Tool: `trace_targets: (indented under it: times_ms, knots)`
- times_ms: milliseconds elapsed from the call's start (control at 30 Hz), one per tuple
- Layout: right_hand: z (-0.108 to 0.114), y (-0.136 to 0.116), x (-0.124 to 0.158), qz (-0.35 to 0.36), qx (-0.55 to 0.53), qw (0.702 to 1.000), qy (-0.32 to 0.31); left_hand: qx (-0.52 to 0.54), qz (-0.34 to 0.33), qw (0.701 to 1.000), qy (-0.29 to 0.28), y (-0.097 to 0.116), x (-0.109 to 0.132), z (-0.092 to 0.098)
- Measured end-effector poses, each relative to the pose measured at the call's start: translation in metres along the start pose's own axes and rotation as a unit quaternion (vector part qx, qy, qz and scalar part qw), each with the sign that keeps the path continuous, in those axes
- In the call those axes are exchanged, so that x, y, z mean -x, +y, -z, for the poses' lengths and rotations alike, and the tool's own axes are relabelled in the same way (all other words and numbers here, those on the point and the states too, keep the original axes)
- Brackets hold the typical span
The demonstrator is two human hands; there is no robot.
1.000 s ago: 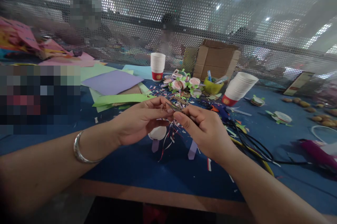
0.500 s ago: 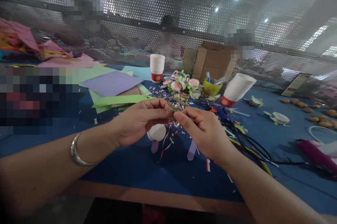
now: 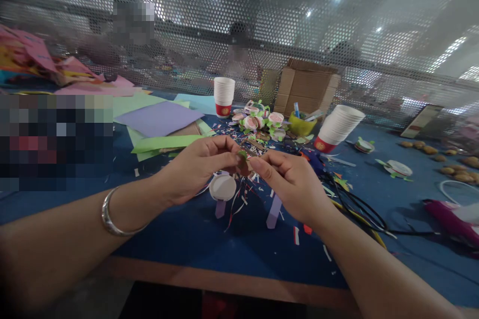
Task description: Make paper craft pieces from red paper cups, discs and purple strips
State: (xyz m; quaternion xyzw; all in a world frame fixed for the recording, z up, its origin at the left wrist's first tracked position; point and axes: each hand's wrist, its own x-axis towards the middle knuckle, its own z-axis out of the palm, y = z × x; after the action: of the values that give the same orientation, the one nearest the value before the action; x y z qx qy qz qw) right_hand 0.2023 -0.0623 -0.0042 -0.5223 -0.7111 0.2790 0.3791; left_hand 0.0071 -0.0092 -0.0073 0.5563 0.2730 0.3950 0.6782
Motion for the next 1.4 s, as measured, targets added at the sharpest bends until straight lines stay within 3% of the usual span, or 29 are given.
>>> trace_targets:
  times_ms: [300, 533, 933, 1133, 1400]
  knots:
    - [-0.001, -0.002, -0.002, 0.003, 0.044, 0.999, 0.013, -0.046, -0.022, 0.999, 0.017, 0.004, 0.000, -0.001]
    - [0.000, -0.008, 0.000, 0.046, 0.101, 0.994, 0.016, -0.033, -0.024, 0.999, -0.014, 0.001, 0.000, 0.000]
    - [-0.001, -0.006, 0.002, 0.058, 0.089, 0.994, 0.015, -0.032, -0.024, 0.999, -0.035, -0.002, -0.002, 0.002]
    - [0.002, 0.000, -0.003, 0.012, 0.164, 0.985, 0.050, -0.016, -0.014, 1.000, 0.002, 0.002, -0.005, 0.002]
    - [0.001, 0.013, -0.009, -0.045, 0.312, 0.948, -0.031, -0.009, 0.002, 0.998, 0.058, 0.003, -0.008, 0.008]
